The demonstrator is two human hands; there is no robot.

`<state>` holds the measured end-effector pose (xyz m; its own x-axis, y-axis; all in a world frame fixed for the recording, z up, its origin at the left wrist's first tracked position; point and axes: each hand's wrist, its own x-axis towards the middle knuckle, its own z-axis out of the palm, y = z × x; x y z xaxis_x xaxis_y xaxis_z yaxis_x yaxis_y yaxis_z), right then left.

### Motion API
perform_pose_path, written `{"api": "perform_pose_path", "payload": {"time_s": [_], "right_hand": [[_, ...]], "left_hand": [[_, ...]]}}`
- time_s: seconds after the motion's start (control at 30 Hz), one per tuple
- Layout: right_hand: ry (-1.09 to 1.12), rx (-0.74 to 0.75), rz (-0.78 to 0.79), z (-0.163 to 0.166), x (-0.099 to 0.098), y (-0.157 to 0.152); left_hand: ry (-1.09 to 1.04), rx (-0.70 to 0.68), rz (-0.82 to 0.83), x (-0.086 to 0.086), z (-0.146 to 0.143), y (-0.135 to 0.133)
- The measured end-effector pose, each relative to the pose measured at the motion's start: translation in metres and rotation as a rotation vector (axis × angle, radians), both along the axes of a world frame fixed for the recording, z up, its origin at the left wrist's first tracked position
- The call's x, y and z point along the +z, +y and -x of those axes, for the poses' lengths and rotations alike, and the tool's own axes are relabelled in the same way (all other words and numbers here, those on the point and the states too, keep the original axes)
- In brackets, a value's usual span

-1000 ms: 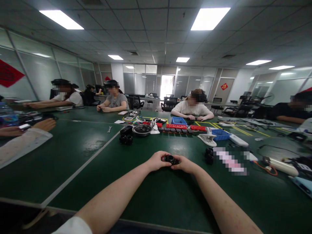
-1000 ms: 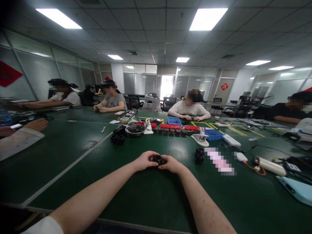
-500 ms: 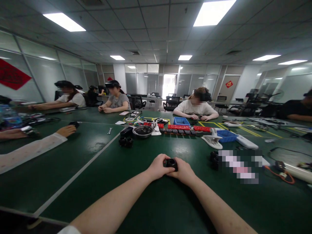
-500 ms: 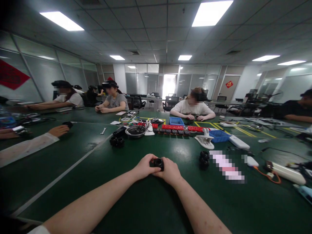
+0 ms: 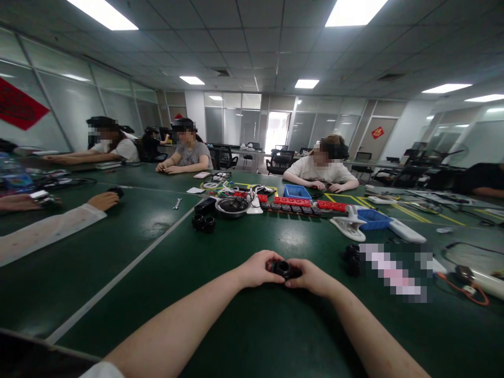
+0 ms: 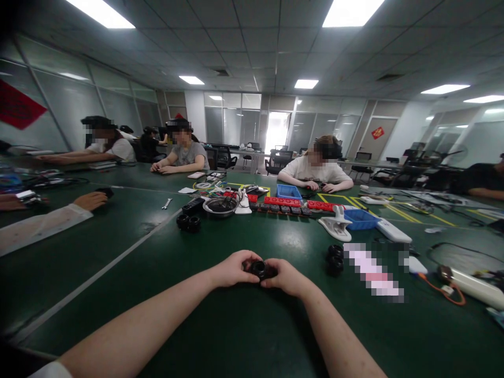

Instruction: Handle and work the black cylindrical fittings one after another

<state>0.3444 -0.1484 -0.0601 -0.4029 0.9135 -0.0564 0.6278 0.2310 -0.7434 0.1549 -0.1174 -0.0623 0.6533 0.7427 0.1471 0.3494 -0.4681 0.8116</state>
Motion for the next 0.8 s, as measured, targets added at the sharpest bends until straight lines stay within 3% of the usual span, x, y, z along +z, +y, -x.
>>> {"api": "perform_pose_path", "payload": {"time_s": [0.23, 0.33, 0.63, 0.8], "right_hand": [[-0.249, -0.299, -0.197, 0.024, -0.011, -0.002], [-0.305, -0.354, -0.227, 0.033, -0.01, -0.006], [-0.088, -0.129, -0.123, 0.009, 0.0, -0.005], [-0.032, -0.092, -0.075, 0.007, 0.003, -0.006]], "left_hand": [[0.006, 0.215, -0.062, 0.002, -0.006, -0.009], [0.012, 0.258, -0.079, 0.0, -0.008, -0.01], [0.002, 0.161, -0.129, 0.001, 0.0, -0.004], [0.015, 0.117, -0.157, 0.003, 0.002, -0.002]]}}
